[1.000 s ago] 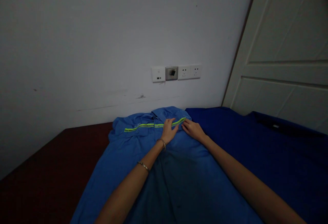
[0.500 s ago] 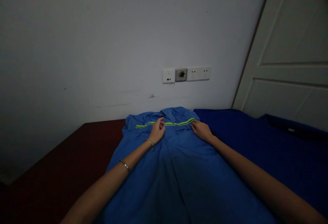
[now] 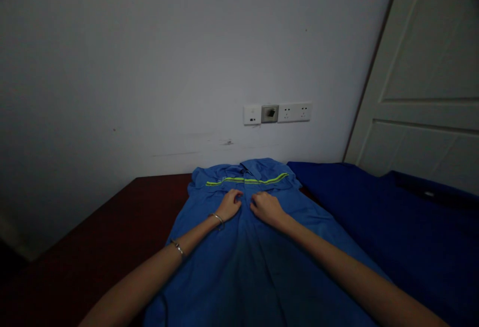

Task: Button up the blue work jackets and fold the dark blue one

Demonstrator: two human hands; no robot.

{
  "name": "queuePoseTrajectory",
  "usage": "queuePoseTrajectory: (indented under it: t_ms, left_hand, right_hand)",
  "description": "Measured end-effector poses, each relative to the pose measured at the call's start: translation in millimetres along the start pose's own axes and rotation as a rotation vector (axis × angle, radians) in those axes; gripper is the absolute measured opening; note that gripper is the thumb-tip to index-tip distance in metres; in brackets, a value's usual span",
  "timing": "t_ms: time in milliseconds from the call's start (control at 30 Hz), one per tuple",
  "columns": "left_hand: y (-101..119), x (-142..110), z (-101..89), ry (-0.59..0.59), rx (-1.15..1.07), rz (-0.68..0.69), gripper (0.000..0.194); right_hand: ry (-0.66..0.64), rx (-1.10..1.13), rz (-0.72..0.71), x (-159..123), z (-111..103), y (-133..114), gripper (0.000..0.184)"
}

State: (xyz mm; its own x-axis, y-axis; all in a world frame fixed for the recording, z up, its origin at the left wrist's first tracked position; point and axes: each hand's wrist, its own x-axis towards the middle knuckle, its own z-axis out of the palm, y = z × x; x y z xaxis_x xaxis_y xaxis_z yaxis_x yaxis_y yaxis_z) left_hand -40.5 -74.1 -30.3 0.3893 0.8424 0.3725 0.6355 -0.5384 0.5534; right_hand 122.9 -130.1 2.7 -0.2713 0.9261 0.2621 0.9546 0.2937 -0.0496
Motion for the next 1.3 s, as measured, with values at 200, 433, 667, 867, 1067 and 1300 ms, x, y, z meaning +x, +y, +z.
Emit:
queuePoseTrajectory:
  t_ms: [200,433,667,867,1067,1300]
  left_hand:
    - [4,-14,8.8,0.061,-0.039,-0.022,0.044]
    - [4,-17,10.7,0.058,0.005,-0.019,0.043]
    - [7,-18,8.1,0.031,0.069,0.042,0.033]
    - [5,-14,9.0,0.031,0.099,0.046,0.029]
    - [8,4,6.4,-0.015,0.161,-0.013,0.025]
    - [14,33,10.4,-0.132,0.082,-0.122,0.026]
  right_hand:
    - [0.024,-0.043,0.072,9,9,-19,0.032]
    - [-0.024,0.104,0.209,18,6,-5,0.030]
    - [-0.022,0.520,0.241,24,17,31,0.022]
    - [-0.004,0.618,0.261,24,23,36,0.019]
    - [-0.024,0.689,0.264,23,24,38,0.019]
    - [0.002,0.775,0.282,21,27,34,0.024]
